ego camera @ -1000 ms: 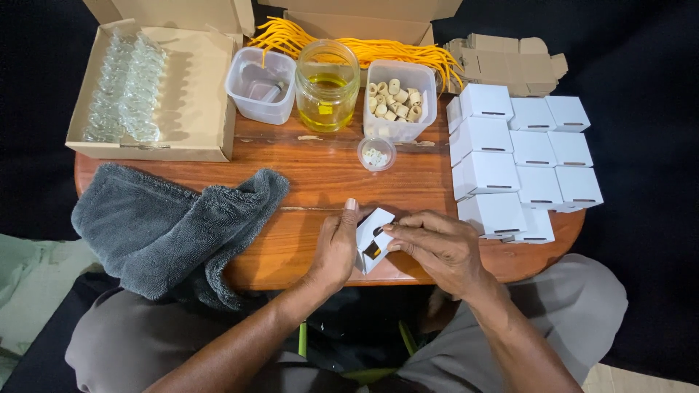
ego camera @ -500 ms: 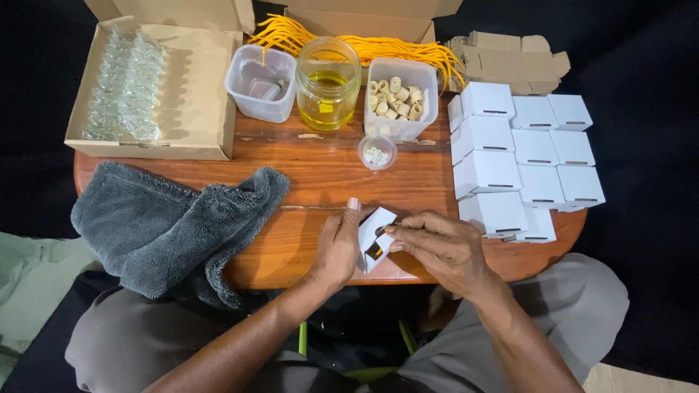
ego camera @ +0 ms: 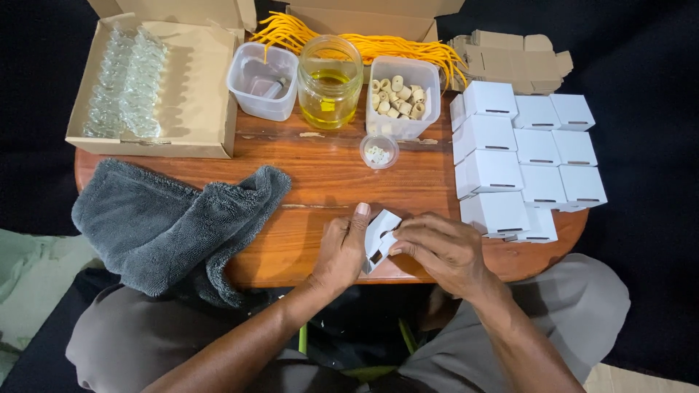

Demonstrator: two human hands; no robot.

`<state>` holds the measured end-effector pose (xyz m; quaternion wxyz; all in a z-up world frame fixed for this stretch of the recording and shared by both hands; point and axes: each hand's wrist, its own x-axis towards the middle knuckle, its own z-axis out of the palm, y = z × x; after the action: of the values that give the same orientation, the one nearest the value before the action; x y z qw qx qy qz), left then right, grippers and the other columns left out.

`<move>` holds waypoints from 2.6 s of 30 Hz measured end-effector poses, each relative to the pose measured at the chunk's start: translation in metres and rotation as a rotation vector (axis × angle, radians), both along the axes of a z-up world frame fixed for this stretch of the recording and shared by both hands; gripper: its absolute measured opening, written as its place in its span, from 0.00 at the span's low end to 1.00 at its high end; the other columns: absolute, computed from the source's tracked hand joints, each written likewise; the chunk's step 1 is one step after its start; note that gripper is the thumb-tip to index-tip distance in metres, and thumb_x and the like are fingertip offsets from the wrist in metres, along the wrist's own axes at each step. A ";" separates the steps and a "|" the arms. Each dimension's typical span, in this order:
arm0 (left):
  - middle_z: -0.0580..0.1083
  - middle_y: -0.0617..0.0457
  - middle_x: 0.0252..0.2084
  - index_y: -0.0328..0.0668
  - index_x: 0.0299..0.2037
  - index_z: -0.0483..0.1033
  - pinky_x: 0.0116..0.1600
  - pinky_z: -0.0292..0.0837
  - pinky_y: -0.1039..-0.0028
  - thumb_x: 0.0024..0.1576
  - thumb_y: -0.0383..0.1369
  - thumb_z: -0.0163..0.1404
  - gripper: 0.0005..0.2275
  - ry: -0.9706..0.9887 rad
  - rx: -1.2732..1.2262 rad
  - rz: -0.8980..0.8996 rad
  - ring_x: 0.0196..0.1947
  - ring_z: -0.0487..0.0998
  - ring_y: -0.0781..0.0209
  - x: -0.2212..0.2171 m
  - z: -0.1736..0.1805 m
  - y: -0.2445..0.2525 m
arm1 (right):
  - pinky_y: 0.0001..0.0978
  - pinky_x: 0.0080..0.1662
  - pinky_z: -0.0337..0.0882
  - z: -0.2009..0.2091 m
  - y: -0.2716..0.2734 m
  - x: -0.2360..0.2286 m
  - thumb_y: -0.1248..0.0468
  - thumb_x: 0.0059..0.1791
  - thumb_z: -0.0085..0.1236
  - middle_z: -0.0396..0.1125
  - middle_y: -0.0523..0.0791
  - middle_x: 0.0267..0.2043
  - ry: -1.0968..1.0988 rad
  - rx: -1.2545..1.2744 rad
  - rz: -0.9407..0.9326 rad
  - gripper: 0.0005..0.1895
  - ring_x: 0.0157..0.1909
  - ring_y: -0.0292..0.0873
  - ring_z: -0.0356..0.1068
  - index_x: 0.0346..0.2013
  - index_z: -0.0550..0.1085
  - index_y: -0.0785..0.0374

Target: The person assembles a small cable by threading a yellow cord through two wooden beads and securing the ends with yellow tape. The person then folds a small cardboard box, places the assembled cable inside, and closes the box.

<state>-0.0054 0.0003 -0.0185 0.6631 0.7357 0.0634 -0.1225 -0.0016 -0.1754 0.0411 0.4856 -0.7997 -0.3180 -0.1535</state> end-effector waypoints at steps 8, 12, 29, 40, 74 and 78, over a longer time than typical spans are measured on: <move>0.66 0.49 0.12 0.36 0.15 0.74 0.31 0.67 0.67 0.67 0.48 0.37 0.31 -0.050 -0.041 -0.008 0.19 0.70 0.56 -0.003 0.009 0.002 | 0.33 0.28 0.76 -0.003 -0.002 0.000 0.75 0.46 0.64 0.76 0.48 0.31 -0.059 -0.026 0.022 0.05 0.27 0.45 0.77 0.33 0.83 0.64; 0.68 0.45 0.11 0.35 0.14 0.72 0.30 0.67 0.67 0.68 0.46 0.37 0.30 -0.091 -0.035 -0.027 0.18 0.71 0.57 -0.004 0.011 0.003 | 0.33 0.27 0.75 -0.012 -0.004 0.000 0.75 0.46 0.64 0.75 0.49 0.31 -0.077 -0.019 0.014 0.05 0.26 0.45 0.76 0.32 0.82 0.65; 0.68 0.50 0.11 0.40 0.17 0.72 0.25 0.62 0.74 0.69 0.42 0.37 0.27 -0.191 -0.045 -0.151 0.18 0.67 0.64 0.005 -0.005 0.005 | 0.50 0.53 0.73 -0.008 0.001 0.000 0.62 0.44 0.70 0.73 0.53 0.45 0.272 -0.044 -0.138 0.23 0.52 0.57 0.75 0.52 0.78 0.67; 0.75 0.47 0.24 0.36 0.34 0.74 0.31 0.70 0.70 0.61 0.38 0.52 0.11 -0.329 -0.028 -0.492 0.28 0.76 0.57 0.016 0.059 0.019 | 0.45 0.50 0.71 -0.023 -0.017 0.008 0.63 0.44 0.71 0.73 0.51 0.41 0.437 0.037 -0.096 0.19 0.45 0.47 0.73 0.46 0.77 0.67; 0.78 0.34 0.36 0.34 0.57 0.75 0.46 0.81 0.56 0.65 0.45 0.44 0.21 0.027 -0.053 -0.222 0.39 0.86 0.43 0.006 0.037 0.006 | 0.59 0.54 0.72 -0.025 -0.003 0.004 0.64 0.39 0.73 0.64 0.59 0.60 0.153 -0.326 -0.024 0.44 0.60 0.66 0.68 0.68 0.64 0.68; 0.77 0.38 0.31 0.36 0.53 0.78 0.41 0.83 0.62 0.65 0.47 0.43 0.21 0.029 -0.027 -0.199 0.34 0.86 0.48 0.008 -0.002 0.006 | 0.58 0.55 0.72 -0.025 -0.003 0.004 0.63 0.40 0.73 0.65 0.58 0.60 0.130 -0.330 0.007 0.43 0.61 0.65 0.68 0.68 0.65 0.67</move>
<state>0.0025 0.0067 -0.0204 0.6565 0.7276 -0.0021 -0.1991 0.0024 -0.1781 0.0156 0.3679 -0.8756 -0.3097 -0.0455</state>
